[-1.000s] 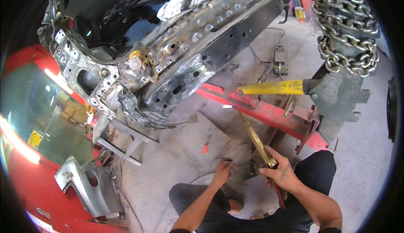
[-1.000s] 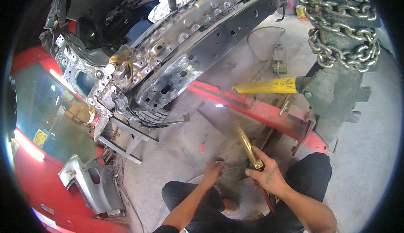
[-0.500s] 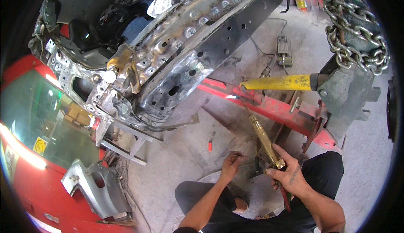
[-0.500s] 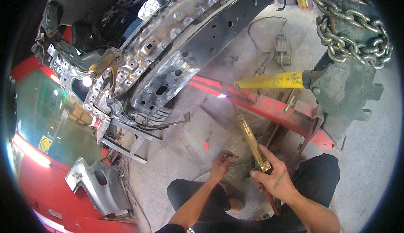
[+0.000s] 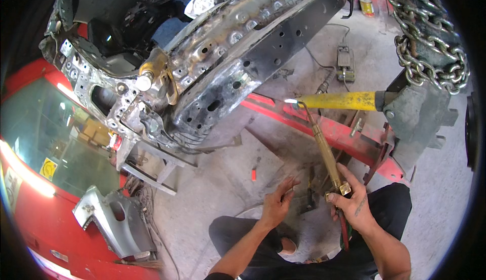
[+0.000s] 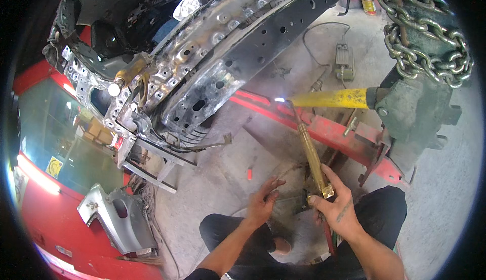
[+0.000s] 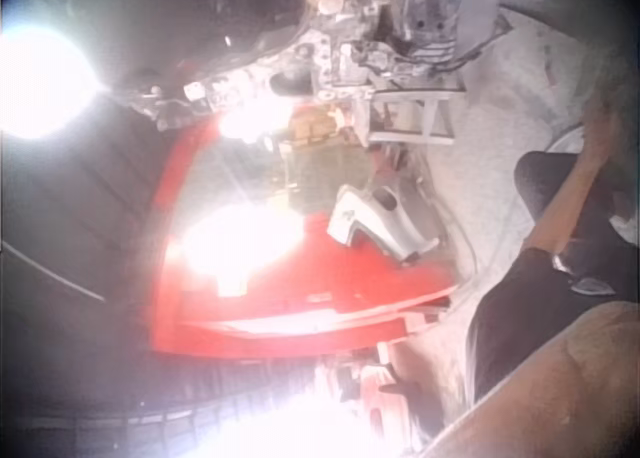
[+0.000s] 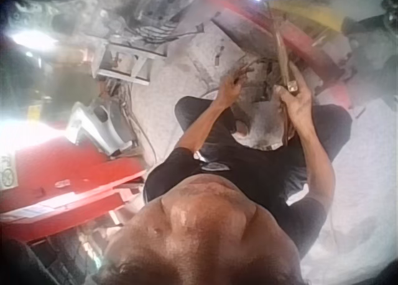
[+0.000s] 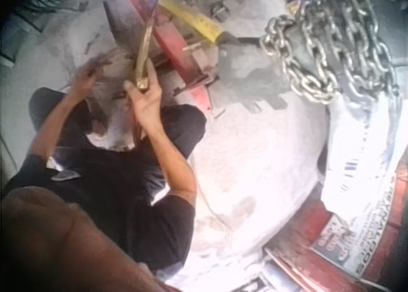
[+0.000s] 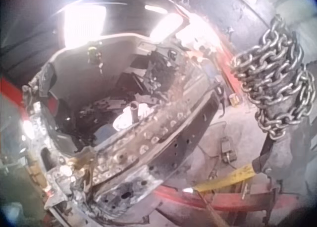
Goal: The person is repairing a damaged car frame. They use a welding torch to heat specific areas of the metal and a hammer to strike and reshape the frame. The person alternates between heating and hammering to gradually straighten the bent metal.
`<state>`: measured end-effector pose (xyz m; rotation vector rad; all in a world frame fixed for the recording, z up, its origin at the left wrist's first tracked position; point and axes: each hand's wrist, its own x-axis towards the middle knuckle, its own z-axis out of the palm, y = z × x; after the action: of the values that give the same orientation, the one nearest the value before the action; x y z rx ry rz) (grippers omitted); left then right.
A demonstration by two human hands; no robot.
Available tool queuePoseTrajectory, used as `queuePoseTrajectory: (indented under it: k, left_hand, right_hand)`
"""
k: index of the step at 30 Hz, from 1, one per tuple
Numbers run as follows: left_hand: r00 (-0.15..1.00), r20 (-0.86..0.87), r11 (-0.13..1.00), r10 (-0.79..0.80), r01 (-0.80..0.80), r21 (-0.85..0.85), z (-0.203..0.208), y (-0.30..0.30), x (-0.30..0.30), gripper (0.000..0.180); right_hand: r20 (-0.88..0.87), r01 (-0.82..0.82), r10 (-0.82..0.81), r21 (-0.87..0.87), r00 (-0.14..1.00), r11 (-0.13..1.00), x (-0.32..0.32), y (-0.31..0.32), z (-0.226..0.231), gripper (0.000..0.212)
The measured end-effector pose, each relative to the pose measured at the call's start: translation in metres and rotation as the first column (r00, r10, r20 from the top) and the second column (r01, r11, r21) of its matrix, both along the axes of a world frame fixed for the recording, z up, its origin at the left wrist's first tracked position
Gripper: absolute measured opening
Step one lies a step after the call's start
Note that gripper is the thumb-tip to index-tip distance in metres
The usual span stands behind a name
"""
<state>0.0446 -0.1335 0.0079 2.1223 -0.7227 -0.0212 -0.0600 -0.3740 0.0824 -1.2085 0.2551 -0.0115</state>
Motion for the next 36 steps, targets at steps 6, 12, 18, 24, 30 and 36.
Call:
queuePoseTrajectory:
  k: [6, 12, 18, 24, 30, 36]
  left_hand:
    - [0.973, -0.165, 0.986, 0.159, -0.164, -0.021, 0.002, 0.0, 0.001, 0.04]
    - [0.749, -0.655, 0.814, 0.105, -0.443, -0.376, -0.014, 0.024, 0.011, 0.038]
    - [0.687, -0.725, 0.791, -0.044, -0.42, -0.446, 0.0, 0.012, 0.005, 0.034]
    - [0.592, -0.805, 0.802, -0.031, -0.466, -0.374, -0.012, 0.014, -0.003, 0.032]
    - [0.534, -0.841, 0.855, -0.09, -0.392, -0.341, -0.019, 0.017, -0.007, 0.031]
    - [0.506, -0.837, 0.855, -0.207, -0.322, -0.406, -0.007, 0.004, -0.005, 0.04]
  right_hand:
    - [0.049, 0.054, -0.056, 0.035, 0.997, 0.998, -0.009, -0.007, 0.007, 0.075]
    - [0.08, 0.046, -0.047, 0.018, 0.996, 0.999, -0.019, -0.009, 0.006, 0.076]
    - [0.062, 0.014, -0.015, 0.013, 0.998, 1.0, -0.023, -0.007, 0.003, 0.077]
    - [0.064, -0.035, 0.035, -0.004, 0.997, 0.999, -0.025, -0.002, 0.002, 0.078]
    - [0.047, -0.061, 0.064, -0.05, 0.997, 0.997, -0.022, 0.001, -0.001, 0.081]
    - [-0.009, -0.157, 0.157, -0.123, 0.987, 0.98, -0.022, 0.018, -0.013, 0.08]
